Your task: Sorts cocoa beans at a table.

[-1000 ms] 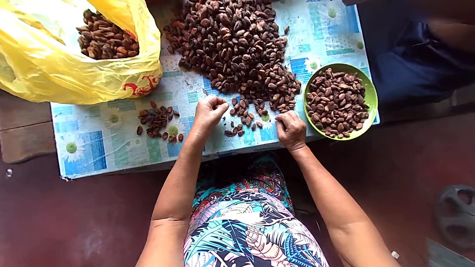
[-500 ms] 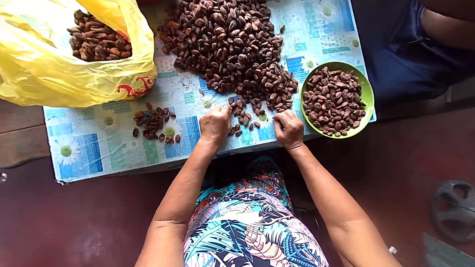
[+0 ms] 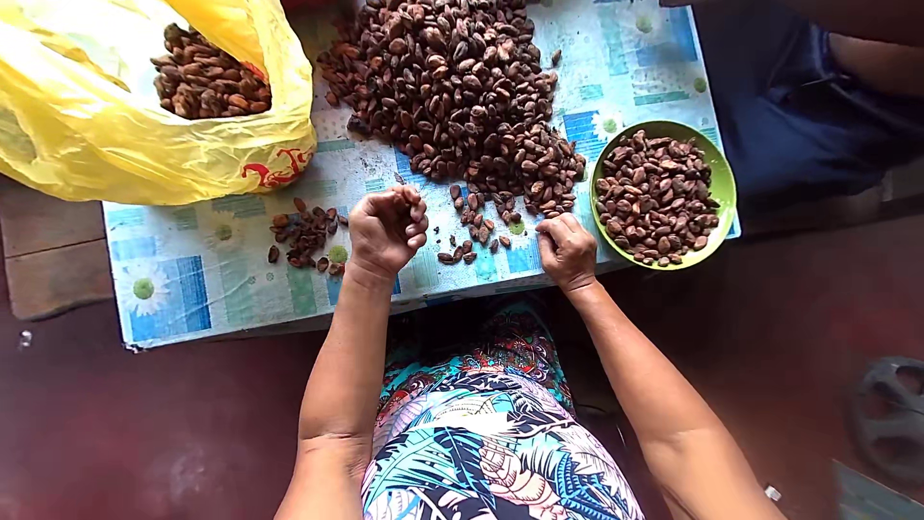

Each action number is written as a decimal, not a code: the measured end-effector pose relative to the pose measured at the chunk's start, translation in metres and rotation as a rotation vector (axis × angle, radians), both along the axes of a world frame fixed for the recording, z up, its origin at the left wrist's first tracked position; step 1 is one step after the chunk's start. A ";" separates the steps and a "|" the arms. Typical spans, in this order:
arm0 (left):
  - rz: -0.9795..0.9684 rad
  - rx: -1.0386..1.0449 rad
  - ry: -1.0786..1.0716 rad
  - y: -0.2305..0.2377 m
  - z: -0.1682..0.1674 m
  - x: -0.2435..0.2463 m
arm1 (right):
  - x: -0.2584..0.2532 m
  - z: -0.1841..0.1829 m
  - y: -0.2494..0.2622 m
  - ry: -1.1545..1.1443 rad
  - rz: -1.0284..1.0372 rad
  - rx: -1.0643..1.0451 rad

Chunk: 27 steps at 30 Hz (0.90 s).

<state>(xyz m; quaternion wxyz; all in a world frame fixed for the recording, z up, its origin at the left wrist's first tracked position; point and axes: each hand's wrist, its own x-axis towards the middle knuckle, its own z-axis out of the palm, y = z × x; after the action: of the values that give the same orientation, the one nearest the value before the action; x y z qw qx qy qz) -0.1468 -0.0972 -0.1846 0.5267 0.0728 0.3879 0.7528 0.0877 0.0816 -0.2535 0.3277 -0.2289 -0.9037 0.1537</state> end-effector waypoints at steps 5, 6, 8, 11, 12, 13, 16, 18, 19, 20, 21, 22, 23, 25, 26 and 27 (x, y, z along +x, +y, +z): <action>0.007 -0.024 -0.150 -0.010 0.000 -0.003 | 0.001 0.002 0.000 -0.014 0.004 -0.016; -0.008 -0.063 -0.098 -0.012 0.000 -0.002 | 0.001 0.002 -0.001 -0.016 0.003 -0.017; -0.055 -0.189 0.171 -0.018 0.002 0.004 | 0.001 0.003 0.000 -0.010 0.007 -0.011; -0.099 -0.375 0.828 -0.031 -0.002 0.020 | 0.000 0.003 0.000 -0.005 0.009 -0.003; -0.147 -0.436 1.080 -0.036 -0.005 0.025 | 0.000 0.003 0.000 -0.006 0.008 -0.002; -0.190 -0.487 1.290 -0.039 -0.009 0.031 | 0.000 0.003 0.000 -0.009 0.007 -0.003; -0.229 -0.609 1.598 -0.038 -0.018 0.048 | 0.000 0.003 0.000 -0.011 0.001 0.004; -0.234 -0.668 1.688 -0.035 -0.021 0.055 | 0.001 0.003 -0.001 -0.010 -0.002 0.005; -0.232 -0.673 1.727 -0.033 -0.022 0.056 | 0.000 0.003 -0.001 -0.008 -0.004 0.006; -0.228 -0.671 1.760 -0.032 -0.023 0.057 | 0.000 0.003 0.000 -0.007 -0.004 0.010; -0.230 -0.671 1.770 -0.031 -0.023 0.058 | 0.000 0.003 0.000 -0.006 -0.004 0.010; -0.249 -0.677 1.739 -0.030 -0.023 0.058 | 0.000 0.003 0.000 -0.007 -0.002 0.007; -0.283 -0.685 1.655 -0.030 -0.020 0.057 | 0.001 0.004 -0.001 -0.011 0.000 0.002; -0.305 -0.659 1.398 -0.029 -0.014 0.052 | 0.001 0.004 -0.001 -0.011 0.001 -0.001; -0.274 -0.618 1.241 -0.029 -0.014 0.052 | 0.001 0.004 0.000 -0.009 0.000 0.001; -0.242 -0.575 1.044 -0.028 -0.011 0.054 | 0.001 0.004 -0.001 -0.005 0.002 0.001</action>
<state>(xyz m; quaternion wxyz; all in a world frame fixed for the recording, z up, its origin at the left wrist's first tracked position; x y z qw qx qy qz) -0.0928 -0.1250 -0.1953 0.3473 0.3308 0.7718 0.4175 0.0885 0.0811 -0.2491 0.3254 -0.2283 -0.9048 0.1529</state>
